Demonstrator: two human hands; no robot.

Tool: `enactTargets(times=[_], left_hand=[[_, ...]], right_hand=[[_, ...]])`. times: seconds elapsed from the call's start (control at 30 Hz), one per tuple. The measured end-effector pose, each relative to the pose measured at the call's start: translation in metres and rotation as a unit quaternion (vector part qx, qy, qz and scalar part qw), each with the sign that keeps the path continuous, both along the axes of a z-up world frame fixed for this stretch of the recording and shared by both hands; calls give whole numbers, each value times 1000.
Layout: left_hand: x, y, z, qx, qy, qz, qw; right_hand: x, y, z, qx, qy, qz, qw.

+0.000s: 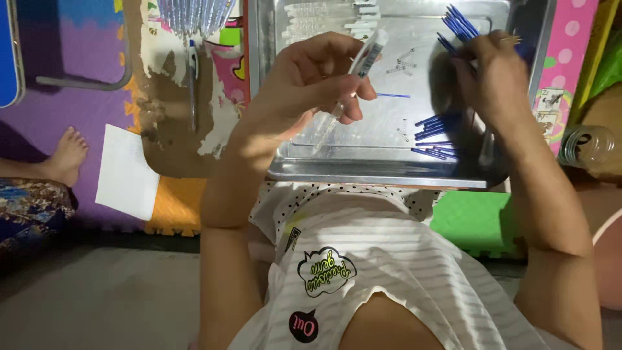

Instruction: The person assembles pens by inserting ink cartridges into pen barrels and attaching the clips and caps by hand.

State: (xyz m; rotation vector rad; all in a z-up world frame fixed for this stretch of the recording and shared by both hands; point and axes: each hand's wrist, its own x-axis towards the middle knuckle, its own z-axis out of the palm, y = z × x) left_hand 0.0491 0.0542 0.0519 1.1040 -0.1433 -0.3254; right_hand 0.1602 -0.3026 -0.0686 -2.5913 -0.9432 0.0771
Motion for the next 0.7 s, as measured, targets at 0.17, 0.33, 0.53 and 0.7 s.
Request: enactTargets(times=[0.17, 0.33, 0.53, 0.7], left_hand=[[-1, -1, -13, 2, 2, 0, 1000], [1, -12, -15, 43, 13, -1, 999], [2, -38, -27, 75, -4, 19, 997], [-2, -76, -50, 82, -101, 4, 991]], right_hand=[[8, -29, -33, -225, -123, -87, 963], [16, -38, -24, -155, -20, -106, 982], [-30, -6, 75, 71, 136, -118, 981], [-76, 17, 131, 216, 296, -59, 929]])
